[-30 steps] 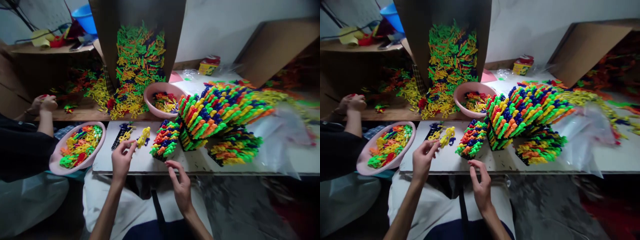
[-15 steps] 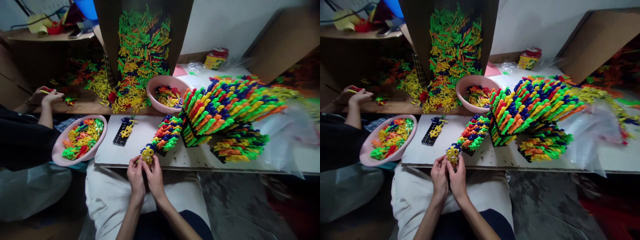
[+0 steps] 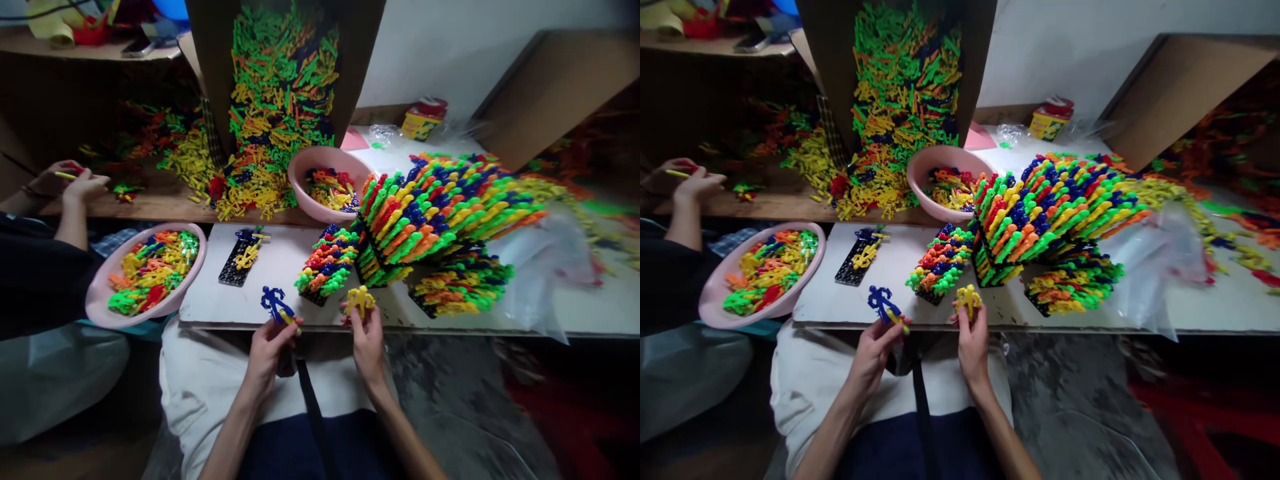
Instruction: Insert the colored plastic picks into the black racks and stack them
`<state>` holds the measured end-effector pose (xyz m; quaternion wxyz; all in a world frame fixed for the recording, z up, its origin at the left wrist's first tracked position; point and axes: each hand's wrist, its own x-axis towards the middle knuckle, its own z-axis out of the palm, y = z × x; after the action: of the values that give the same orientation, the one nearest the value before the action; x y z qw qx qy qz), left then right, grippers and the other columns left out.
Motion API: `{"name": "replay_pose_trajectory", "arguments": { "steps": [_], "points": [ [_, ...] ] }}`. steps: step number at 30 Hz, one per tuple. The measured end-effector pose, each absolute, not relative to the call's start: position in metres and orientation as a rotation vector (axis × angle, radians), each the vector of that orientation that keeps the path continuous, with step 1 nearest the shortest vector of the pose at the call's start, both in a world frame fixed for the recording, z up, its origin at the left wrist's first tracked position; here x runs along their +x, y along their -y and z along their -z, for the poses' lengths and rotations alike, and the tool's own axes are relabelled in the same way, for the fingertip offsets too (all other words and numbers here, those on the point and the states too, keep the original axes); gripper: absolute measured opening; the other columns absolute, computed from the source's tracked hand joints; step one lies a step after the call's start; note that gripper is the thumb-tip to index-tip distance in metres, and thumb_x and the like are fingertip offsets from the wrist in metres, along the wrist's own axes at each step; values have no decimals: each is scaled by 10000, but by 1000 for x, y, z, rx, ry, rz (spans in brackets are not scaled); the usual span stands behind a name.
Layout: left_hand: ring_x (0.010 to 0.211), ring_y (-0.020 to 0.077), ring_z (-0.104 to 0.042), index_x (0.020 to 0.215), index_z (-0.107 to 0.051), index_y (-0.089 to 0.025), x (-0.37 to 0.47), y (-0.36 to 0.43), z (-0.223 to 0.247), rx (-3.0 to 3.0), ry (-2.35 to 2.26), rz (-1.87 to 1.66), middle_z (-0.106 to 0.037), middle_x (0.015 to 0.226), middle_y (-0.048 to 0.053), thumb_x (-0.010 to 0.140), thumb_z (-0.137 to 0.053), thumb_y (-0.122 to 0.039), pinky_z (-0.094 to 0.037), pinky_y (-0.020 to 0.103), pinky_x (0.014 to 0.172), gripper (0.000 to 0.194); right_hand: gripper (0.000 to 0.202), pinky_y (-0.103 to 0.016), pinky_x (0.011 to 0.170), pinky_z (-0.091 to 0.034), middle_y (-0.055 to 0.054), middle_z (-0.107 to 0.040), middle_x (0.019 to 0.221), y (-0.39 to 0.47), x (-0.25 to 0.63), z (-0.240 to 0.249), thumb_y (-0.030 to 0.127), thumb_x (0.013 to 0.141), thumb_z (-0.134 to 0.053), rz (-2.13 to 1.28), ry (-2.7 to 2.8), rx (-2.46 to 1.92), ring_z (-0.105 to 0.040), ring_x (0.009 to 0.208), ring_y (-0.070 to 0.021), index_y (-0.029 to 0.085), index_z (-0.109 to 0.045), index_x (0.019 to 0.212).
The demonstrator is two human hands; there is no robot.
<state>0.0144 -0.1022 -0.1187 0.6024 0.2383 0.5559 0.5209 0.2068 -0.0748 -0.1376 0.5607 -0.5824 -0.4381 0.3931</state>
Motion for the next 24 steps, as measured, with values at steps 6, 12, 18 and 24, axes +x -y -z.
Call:
{"name": "replay_pose_trajectory", "arguments": {
  "steps": [6, 12, 18, 24],
  "points": [
    [605, 122, -596, 770, -680, -173, 39, 64, 137, 1119, -1615, -1250, -684, 715, 0, 723, -757, -451, -470, 216, 591, 292, 422, -441, 1016, -440, -130, -536, 1230, 46, 220, 180, 315, 962, -426, -469, 1312, -1521, -541, 1190, -243, 220, -489, 1369],
    [558, 97, -568, 834, -568, -201, 45, 64, 148, 1071, -1631, -1321, -602, 640, -60, 737, -755, -435, -445, 185, 536, 314, 521, -499, 1098, -376, -157, -438, 1388, 44, 209, 197, 214, 927, -416, -404, 1389, -1560, -422, 1339, -263, 226, -424, 1447],
    [763, 175, -717, 1027, -636, -203, 48, 74, 144, 996, -1489, -1324, -731, 943, 45, 815, -677, -455, -577, 266, 663, 332, 532, -521, 1127, -344, -148, -428, 1407, 51, 203, 183, 224, 935, -461, -350, 1412, -1520, -383, 1374, -262, 246, -396, 1462],
    [1009, 214, -673, 1031, -668, -203, 40, 79, 140, 1387, -1557, -1325, -693, 1101, 95, 878, -566, -330, -552, 318, 857, 223, 504, -523, 1119, -347, -137, -441, 1407, 53, 204, 169, 220, 935, -459, -368, 1452, -1504, -394, 1366, -257, 254, -417, 1437]
  ]
}}
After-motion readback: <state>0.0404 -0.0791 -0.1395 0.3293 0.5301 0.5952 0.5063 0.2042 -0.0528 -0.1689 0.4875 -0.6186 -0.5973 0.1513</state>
